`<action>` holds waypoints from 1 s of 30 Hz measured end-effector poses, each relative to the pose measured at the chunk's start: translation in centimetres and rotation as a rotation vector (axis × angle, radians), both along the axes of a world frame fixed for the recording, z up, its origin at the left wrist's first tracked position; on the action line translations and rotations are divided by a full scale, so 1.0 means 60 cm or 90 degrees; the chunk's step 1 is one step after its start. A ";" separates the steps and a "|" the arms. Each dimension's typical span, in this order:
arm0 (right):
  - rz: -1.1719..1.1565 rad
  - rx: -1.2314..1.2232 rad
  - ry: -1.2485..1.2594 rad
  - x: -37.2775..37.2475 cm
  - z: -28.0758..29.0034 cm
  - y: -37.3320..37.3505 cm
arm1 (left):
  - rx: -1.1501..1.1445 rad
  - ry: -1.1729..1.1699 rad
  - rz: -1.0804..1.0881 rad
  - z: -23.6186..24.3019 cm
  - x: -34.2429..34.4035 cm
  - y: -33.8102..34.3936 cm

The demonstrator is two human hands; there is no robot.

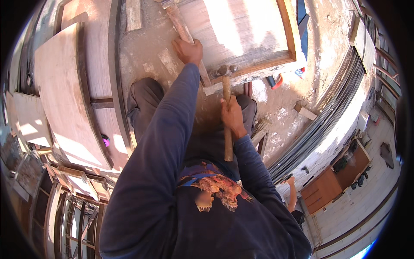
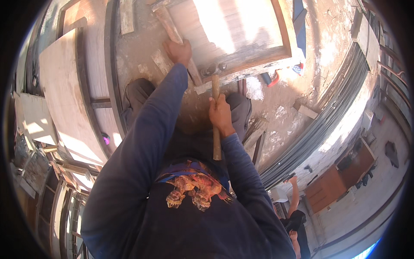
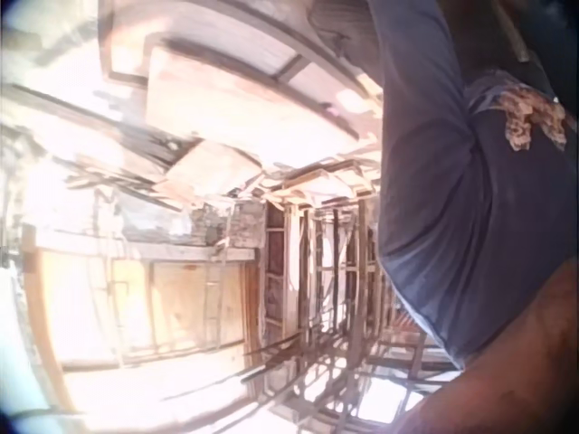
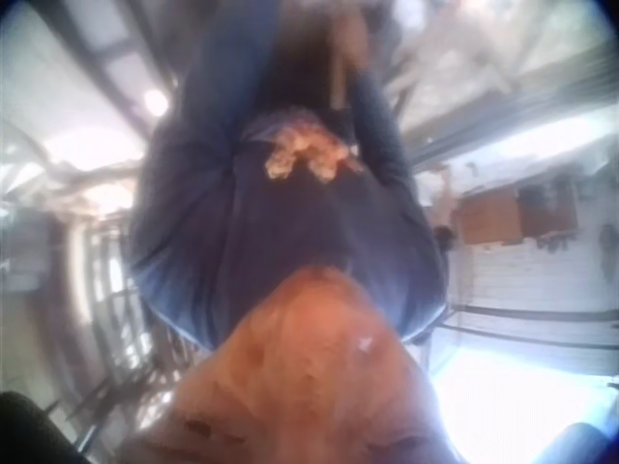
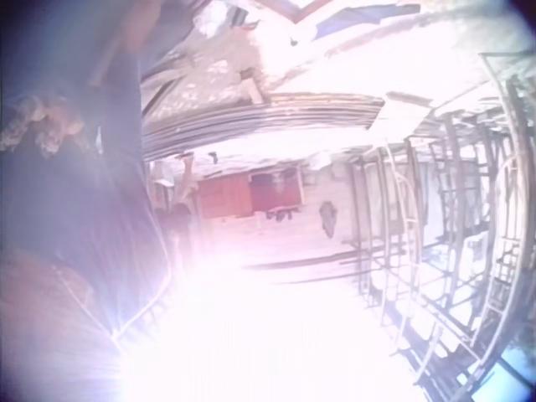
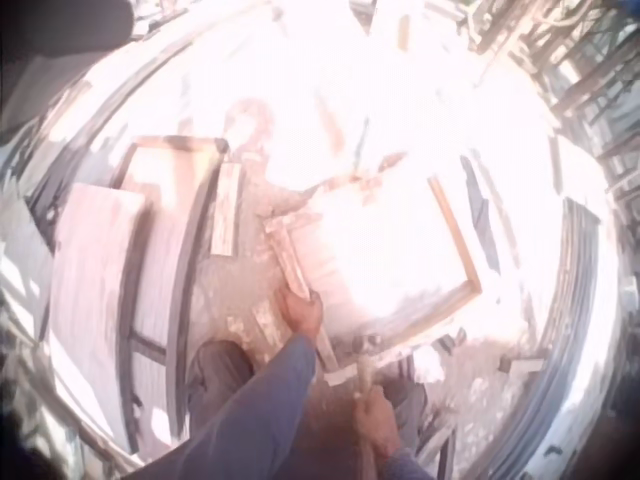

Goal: The person constructs a small wooden box by hammering pieces of wood together, using pliers to position a component, and fitting the sides together on a concrete floor.

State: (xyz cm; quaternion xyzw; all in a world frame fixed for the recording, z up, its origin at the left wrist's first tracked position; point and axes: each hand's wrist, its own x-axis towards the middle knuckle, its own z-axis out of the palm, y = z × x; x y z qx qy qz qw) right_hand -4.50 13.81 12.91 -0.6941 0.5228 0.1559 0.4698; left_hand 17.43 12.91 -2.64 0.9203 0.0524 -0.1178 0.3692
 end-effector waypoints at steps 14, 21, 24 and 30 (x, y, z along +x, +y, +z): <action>0.034 -0.121 -0.019 -0.026 0.085 0.010 | 0.028 0.008 -0.020 -0.003 0.001 0.011; -0.053 -0.279 0.160 -0.231 0.100 -0.082 | -0.013 0.087 0.003 0.040 0.018 0.016; -0.109 -0.329 0.239 -0.312 0.023 -0.091 | -0.032 0.077 -0.055 0.048 0.019 0.010; -0.271 -0.286 0.286 -0.406 -0.111 -0.073 | -0.465 0.371 0.019 0.019 0.033 0.057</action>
